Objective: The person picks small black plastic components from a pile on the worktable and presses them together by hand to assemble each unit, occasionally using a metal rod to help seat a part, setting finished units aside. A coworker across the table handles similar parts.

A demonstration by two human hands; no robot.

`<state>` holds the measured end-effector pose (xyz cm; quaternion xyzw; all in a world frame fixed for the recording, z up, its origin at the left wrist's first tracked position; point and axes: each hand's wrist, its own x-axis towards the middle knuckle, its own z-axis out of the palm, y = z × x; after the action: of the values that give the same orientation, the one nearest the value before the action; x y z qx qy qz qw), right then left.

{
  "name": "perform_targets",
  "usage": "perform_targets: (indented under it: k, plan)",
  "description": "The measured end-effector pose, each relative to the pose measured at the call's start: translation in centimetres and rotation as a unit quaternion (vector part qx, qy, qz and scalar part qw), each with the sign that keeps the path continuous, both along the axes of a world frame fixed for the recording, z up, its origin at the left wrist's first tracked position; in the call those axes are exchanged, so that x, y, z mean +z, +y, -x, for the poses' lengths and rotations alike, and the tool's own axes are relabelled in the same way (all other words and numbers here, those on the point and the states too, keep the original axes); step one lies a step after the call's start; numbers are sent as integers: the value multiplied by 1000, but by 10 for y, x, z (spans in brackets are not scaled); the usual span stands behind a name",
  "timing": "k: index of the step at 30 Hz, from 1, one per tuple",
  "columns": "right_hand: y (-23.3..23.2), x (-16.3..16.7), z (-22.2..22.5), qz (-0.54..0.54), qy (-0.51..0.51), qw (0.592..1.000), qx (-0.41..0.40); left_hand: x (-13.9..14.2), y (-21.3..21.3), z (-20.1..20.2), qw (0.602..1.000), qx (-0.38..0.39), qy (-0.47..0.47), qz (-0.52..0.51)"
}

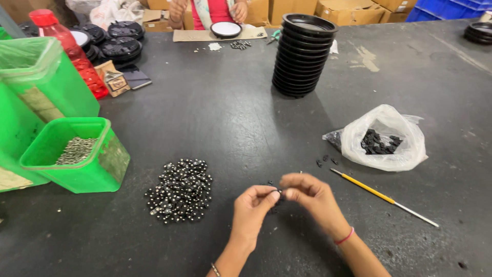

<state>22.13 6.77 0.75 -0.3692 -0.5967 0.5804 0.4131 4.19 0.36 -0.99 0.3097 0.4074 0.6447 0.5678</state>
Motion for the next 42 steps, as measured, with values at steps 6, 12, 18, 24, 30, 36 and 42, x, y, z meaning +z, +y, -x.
perform_targets:
  k: [6,12,18,24,30,36,42]
  plan:
    - [7,13,-18,-190,-216,943,-170,2,0,12,997,23,-77,6]
    - [5,10,-4,-328,-394,843,-164,2,1,11,999,32,-21,-3]
    - [14,6,3,-383,-435,799,-161,-2,3,7,999,18,-13,26]
    - [17,1,0,-416,-454,772,-157,-1,2,7,999,19,-11,28]
    - [16,2,1,-432,-430,778,-154,3,1,6,999,20,12,49]
    - [20,2,3,-428,-460,766,-135,1,1,8,998,25,15,59]
    - [14,-1,3,-255,-341,891,-157,0,4,7,998,28,19,61]
